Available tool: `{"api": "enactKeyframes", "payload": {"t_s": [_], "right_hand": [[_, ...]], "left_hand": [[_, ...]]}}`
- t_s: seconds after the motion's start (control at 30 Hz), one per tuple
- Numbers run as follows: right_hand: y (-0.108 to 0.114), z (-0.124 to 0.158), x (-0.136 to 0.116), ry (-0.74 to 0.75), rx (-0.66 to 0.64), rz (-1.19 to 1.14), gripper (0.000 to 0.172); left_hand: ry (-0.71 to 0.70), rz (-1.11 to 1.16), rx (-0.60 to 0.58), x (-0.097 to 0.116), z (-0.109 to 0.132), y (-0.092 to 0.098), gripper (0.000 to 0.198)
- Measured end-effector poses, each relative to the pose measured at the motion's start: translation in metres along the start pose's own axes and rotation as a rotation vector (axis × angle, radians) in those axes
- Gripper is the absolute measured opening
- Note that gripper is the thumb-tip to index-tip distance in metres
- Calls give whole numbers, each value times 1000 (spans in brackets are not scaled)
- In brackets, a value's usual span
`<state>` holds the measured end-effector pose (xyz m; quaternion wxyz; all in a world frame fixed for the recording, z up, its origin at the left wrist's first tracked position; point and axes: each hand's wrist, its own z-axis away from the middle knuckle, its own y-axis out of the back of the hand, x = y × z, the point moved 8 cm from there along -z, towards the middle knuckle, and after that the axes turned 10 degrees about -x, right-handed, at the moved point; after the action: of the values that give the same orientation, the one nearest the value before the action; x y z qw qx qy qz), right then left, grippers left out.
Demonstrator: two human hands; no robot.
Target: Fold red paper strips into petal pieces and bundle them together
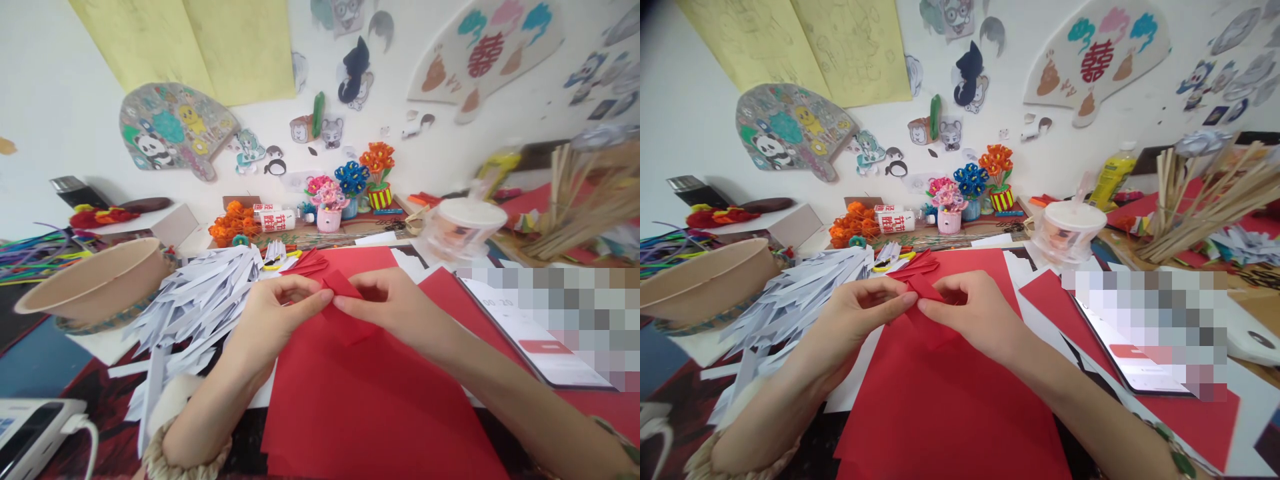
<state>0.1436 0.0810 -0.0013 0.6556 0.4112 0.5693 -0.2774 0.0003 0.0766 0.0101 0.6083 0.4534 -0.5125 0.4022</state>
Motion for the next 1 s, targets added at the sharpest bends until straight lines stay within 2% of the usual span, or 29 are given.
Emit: {"api": "enactKeyframes", "payload": {"t_s": [0.17,0.3,0.43,0.63,0.77,1.0], "right_hand": [[1,0,-1,25,34,20,26],[0,0,0,37,15,-27,23],[-1,0,0,40,-11,-43,22],[0,0,-2,60,13,4,33],[2,1,-4,57,29,14,29],[2,1,-8,98,31,59,39]], "left_hand": [[6,31,-16,-1,0,-2,18],[-18,-59,-30,5,1,-3,17],[-74,-120,12,13,3,1,19],[-165,-273,83,19,5,5,18],[-192,-362,108,25,5,7,25],[-252,-447,52,28,8,-6,20]]}}
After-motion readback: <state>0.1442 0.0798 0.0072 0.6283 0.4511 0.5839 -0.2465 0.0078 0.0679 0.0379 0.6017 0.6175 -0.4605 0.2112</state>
